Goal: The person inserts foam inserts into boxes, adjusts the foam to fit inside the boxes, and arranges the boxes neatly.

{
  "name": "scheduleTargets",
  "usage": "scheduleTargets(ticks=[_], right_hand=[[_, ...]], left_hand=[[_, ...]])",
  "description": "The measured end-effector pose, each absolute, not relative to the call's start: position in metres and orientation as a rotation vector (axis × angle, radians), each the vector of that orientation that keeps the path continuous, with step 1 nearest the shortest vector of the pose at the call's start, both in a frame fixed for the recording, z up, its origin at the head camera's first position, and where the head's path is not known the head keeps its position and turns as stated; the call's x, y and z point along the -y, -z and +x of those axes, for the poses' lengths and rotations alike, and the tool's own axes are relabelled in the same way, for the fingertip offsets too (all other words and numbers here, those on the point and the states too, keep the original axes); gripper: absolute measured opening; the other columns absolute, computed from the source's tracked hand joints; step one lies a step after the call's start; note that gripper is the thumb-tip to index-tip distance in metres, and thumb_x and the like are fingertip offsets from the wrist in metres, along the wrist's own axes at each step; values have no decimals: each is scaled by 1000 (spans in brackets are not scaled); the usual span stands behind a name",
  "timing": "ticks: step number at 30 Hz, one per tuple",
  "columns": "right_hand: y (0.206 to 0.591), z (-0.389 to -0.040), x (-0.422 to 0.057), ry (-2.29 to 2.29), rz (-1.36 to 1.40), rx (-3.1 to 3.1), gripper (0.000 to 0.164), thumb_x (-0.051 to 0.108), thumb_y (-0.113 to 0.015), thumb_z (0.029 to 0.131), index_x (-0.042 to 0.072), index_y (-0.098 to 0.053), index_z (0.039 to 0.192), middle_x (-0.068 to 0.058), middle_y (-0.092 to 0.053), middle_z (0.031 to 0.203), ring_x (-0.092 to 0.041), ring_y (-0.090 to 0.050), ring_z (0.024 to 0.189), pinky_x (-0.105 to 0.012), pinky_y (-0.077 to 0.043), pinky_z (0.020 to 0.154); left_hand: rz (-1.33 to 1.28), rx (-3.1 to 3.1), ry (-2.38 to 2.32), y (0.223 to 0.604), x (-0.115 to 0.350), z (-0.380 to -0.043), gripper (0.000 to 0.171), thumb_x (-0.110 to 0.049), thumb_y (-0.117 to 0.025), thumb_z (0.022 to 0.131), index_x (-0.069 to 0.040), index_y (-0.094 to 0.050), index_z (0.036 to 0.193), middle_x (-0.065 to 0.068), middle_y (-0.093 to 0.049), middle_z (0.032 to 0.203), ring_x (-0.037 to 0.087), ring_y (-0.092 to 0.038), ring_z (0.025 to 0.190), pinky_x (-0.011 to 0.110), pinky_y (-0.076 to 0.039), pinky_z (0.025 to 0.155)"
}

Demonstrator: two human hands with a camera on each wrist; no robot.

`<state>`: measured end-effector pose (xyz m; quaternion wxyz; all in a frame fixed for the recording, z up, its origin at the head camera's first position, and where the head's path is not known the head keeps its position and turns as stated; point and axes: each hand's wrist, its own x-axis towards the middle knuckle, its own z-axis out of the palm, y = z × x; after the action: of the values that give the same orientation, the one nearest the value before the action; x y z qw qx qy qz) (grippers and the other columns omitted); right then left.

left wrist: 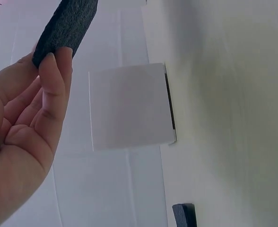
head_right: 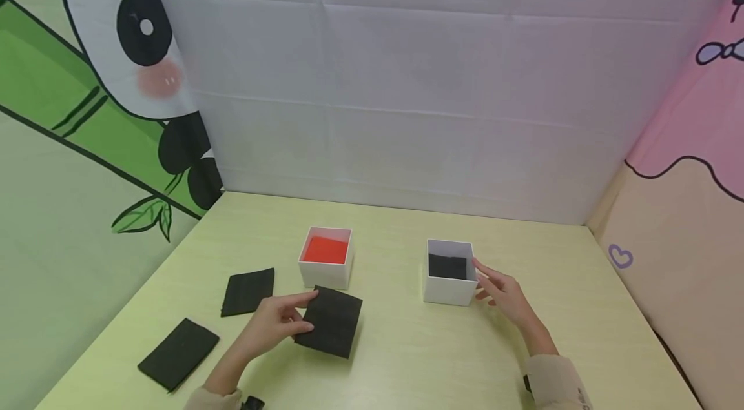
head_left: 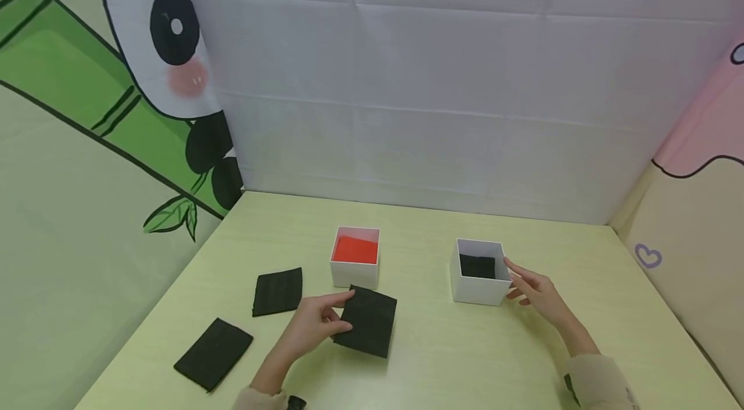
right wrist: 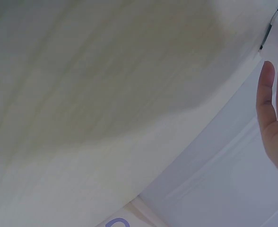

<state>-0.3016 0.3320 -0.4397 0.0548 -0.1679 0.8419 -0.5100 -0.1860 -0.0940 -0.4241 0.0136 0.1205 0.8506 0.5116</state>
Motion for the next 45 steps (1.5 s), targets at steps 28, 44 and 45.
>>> scheduleTargets(ticks=[28,44,45], right_hand=[[441,-300,-332,1553,-517,-2553,43,19,-43,96,-4,-36,131,-20,-61,89,-34,-61,77,-34,-48,60],[437,-300,-330,1527,-511,-2564,45,20,-44,95,-5,-35,132,-21,-61,90,-37,-60,77,-36,-48,61],[437,-300,-330,1527,-507,-2563,45,20,-44,95,-5,-35,132,-21,-61,90,-37,-60,77,-36,-49,61]], left_hand=[[414,-2507,-1768,421,49,-214,52,-8,-73,73,-2,-55,122,14,-60,100,14,-57,64,25,-48,55],[427,-2492,-1785,388,25,-213,48,1,-68,76,6,-52,121,21,-59,101,20,-56,64,34,-50,57],[421,-2493,-1786,392,23,-217,49,0,-68,76,4,-52,122,20,-59,102,19,-56,64,32,-50,57]])
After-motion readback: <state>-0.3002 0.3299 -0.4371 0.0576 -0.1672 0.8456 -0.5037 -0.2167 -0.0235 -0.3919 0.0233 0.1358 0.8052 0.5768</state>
